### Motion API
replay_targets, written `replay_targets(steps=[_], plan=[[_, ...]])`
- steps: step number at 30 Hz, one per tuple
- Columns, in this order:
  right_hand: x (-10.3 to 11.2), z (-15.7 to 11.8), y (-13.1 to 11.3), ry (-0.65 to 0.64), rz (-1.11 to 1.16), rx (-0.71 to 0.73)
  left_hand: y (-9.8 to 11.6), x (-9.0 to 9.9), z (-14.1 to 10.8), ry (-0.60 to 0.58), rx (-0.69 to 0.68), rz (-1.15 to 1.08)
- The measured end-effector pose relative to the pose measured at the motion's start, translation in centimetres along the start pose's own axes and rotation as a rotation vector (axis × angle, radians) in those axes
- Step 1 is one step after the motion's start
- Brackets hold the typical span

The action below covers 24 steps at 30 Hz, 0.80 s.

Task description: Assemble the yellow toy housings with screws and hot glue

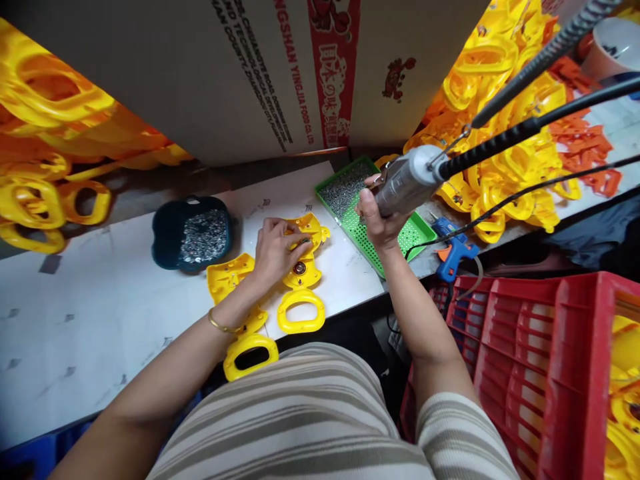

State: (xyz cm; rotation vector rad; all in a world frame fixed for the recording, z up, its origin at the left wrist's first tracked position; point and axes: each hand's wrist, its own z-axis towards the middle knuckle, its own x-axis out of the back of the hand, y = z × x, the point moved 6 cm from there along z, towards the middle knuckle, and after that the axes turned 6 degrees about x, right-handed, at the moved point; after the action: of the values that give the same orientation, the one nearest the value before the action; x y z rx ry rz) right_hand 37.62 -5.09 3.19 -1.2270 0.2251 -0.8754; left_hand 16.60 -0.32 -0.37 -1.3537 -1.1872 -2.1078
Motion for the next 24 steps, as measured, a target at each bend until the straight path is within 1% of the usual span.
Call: replay_targets(steps=[6, 9, 11, 14, 17, 19, 21, 22, 24], plan=[[0.1, -0.1, -0.1, 0.067, 0.132, 0.036, 0.0, 0.0, 0.1, -0.015, -0.006, 0.025], [0.0, -0.2, 0.0, 0.030, 0.092, 0.000, 0.0, 0.0, 0.1, -0.005, -0.002, 0.019], [0.2, -0.3, -0.4, 0.007, 0.113, 0.016, 0.0, 0.0, 0.1, -0.002, -0.001, 0.013], [0.9, -0.3, -2.4, 0.019, 0.247, 0.096, 0.1, -0.1, 0.2, -0.026, 0.003, 0.013], [1.1, -0.6, -5.6, 0.039, 0.344, 0.175, 0.2, -0.1, 0.3, -0.078, 0.020, 0.021], [0.5, -0.9, -7.8, 0.043, 0.456, 0.260, 0.3, -0.1, 0.4, -0.105, 0.029, 0.024], [-0.6, -1.4, -9.3, 0.008, 0.617, 0.359, 0.4, 0.0, 0.4, -0.117, 0.033, 0.028], [-1.4, -1.7, -9.5, -0.029, 0.684, 0.389, 0.4, 0.1, 0.4, -0.117, 0.032, 0.030], [-3.4, -2.1, -8.6, -0.147, 0.703, 0.361, 0.4, 0.2, 0.4, -0.113, 0.027, 0.034]])
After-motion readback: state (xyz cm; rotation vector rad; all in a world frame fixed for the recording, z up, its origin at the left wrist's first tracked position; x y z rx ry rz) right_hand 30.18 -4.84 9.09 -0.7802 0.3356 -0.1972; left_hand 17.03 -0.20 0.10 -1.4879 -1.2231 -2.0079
